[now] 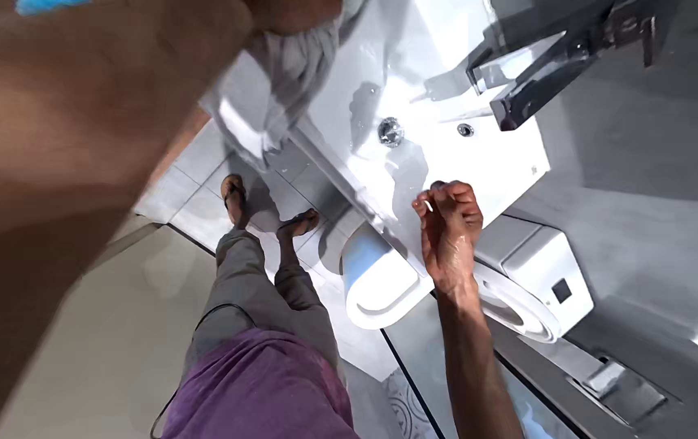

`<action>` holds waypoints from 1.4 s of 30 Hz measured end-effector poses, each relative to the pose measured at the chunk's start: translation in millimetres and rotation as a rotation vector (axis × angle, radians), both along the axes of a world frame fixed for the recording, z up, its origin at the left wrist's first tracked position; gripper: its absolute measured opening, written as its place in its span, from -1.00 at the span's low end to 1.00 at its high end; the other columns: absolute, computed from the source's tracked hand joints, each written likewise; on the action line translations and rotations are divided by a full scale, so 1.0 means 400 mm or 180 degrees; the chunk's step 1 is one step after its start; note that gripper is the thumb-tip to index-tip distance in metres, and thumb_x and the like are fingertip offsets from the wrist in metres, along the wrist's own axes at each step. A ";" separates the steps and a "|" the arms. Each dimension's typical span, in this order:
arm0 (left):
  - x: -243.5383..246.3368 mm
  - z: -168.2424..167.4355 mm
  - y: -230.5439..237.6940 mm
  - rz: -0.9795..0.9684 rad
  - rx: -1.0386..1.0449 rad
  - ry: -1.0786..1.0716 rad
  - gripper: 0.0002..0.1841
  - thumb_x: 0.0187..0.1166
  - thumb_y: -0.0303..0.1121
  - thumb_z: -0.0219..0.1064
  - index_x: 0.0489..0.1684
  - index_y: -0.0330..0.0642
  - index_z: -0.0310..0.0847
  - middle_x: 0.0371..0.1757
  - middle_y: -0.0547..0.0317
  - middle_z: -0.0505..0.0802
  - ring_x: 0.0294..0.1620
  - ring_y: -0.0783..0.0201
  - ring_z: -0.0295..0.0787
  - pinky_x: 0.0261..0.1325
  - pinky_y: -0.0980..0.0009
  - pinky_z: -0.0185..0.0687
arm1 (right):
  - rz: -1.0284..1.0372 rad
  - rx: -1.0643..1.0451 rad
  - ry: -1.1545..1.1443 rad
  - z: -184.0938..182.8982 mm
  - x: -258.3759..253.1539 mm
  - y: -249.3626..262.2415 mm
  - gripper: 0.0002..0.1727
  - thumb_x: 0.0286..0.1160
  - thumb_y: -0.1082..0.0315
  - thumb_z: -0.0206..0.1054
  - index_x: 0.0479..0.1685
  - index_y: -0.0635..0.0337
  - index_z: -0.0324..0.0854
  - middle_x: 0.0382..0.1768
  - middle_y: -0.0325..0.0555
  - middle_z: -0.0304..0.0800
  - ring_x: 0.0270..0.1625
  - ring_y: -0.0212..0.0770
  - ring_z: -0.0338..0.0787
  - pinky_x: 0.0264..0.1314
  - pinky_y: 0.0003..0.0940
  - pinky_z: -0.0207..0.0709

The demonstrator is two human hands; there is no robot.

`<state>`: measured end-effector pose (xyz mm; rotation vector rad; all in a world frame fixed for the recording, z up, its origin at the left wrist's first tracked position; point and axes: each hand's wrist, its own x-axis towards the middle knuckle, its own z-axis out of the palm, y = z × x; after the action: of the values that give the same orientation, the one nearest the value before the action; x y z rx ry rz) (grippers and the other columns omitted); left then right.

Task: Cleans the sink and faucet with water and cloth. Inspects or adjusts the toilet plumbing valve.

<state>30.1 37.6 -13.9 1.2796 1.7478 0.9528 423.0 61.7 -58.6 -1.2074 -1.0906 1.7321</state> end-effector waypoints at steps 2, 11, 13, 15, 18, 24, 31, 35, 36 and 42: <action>0.068 -0.112 0.227 -0.0822 -0.0272 0.1111 -0.58 0.76 -0.17 0.16 0.52 -0.06 0.56 0.43 -0.05 0.71 0.48 0.01 0.61 0.55 -0.06 0.42 | -0.0081 0.0142 -0.0491 0.021 -0.014 -0.025 -0.84 0.68 0.35 0.18 -0.07 -0.13 0.65 -0.19 -0.36 0.76 -0.12 -0.33 0.77 0.05 -0.28 0.72; 0.006 -0.114 0.174 -0.1223 0.1170 0.1848 -0.13 0.19 -0.16 0.60 0.71 0.03 0.44 0.83 0.07 0.36 0.88 0.05 0.09 0.86 -0.10 -0.18 | 0.0235 0.1793 -0.0756 0.186 -0.372 -0.194 -0.84 0.72 0.47 -0.05 0.03 0.00 0.35 -0.33 -0.52 0.59 -0.40 -0.52 0.64 -0.27 -0.55 0.63; -0.084 0.027 0.006 -0.1654 -0.0169 0.1735 -0.21 0.51 -0.26 0.49 0.83 0.10 0.25 0.91 0.25 0.19 0.91 0.17 -0.01 0.88 0.05 -0.09 | 0.0546 0.2297 -0.0711 0.245 -0.509 -0.222 -0.85 0.75 0.43 0.04 0.12 -0.01 0.37 -0.31 -0.59 0.60 -0.37 -0.59 0.65 -0.24 -0.61 0.64; -0.129 -0.168 -0.212 -0.0602 0.0688 0.1330 -0.41 0.34 -0.38 0.48 0.48 -0.12 0.63 0.62 0.00 0.60 0.64 0.01 0.47 0.66 0.00 0.36 | 0.0810 0.2779 -0.0472 0.303 -0.654 -0.246 -0.82 0.75 0.34 0.18 0.20 -0.11 0.50 -0.26 -0.61 0.68 -0.34 -0.61 0.69 -0.25 -0.64 0.66; -0.179 -0.391 -0.556 0.0504 -0.0746 0.0673 -0.51 0.61 -0.37 0.27 0.57 -0.05 0.54 0.64 0.03 0.59 0.61 0.05 0.54 0.61 0.01 0.48 | 0.1240 0.3338 -0.0030 0.409 -0.879 -0.283 -0.78 0.69 0.28 0.34 0.19 -0.20 0.55 -0.17 -0.56 0.79 -0.24 -0.61 0.77 -0.19 -0.63 0.74; -0.193 -0.526 -1.117 0.1889 -0.2549 -0.0484 -0.52 0.68 -0.32 0.20 0.56 -0.31 0.48 0.50 -0.25 0.67 0.54 -0.16 0.59 0.60 -0.14 0.44 | 0.1258 0.4568 0.0025 0.389 -1.513 -0.213 -0.76 0.67 0.32 0.32 0.03 0.36 0.68 -0.19 0.02 0.82 -0.13 -0.23 0.79 -0.02 -0.33 0.65; -0.218 -0.488 -1.189 0.2695 -0.2605 -0.0752 -0.58 0.70 -0.39 0.20 0.49 -0.34 0.52 0.31 -0.23 0.79 0.32 -0.11 0.77 0.43 -0.12 0.61 | 0.2442 0.3418 -0.0906 0.188 -1.631 -0.159 -0.06 0.56 -0.03 0.43 0.88 0.11 0.09 0.85 0.12 0.13 0.79 0.07 0.32 0.74 -0.01 0.37; -0.254 -0.495 -1.020 0.1881 -0.2240 -0.0619 -0.59 0.77 -0.31 0.15 0.46 -0.38 0.54 0.27 -0.29 0.80 0.29 -0.15 0.78 0.44 -0.15 0.60 | 0.2647 0.3279 -0.0969 0.072 -1.220 -0.232 -0.62 0.66 0.24 0.36 0.38 0.15 0.70 0.38 -0.03 0.77 0.36 -0.10 0.80 0.43 -0.06 0.69; -0.270 -0.479 -0.953 0.1541 -0.2066 -0.0446 -0.58 0.78 -0.29 0.13 0.45 -0.39 0.54 0.24 -0.30 0.81 0.28 -0.16 0.78 0.43 -0.15 0.60 | 0.2460 0.3454 -0.0953 0.038 -1.114 -0.222 -0.74 0.65 0.30 0.35 0.18 0.15 0.81 0.23 -0.08 0.88 0.28 -0.17 0.85 0.38 -0.14 0.73; -0.177 -0.223 -0.433 -0.0225 -0.0972 0.0111 -0.61 0.79 -0.35 0.11 0.47 -0.35 0.54 0.37 -0.19 0.77 0.40 -0.08 0.72 0.49 -0.10 0.57 | 0.0928 0.2778 -0.1913 0.081 -0.491 -0.098 -0.73 0.64 0.43 0.23 0.07 0.37 0.79 -0.19 0.06 0.92 -0.30 -0.18 0.88 -0.21 -0.20 0.79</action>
<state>-40.7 -135.4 -102.9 1.1556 1.7822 0.5986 226.6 22.3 -26.3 -1.0128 -2.1662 0.8424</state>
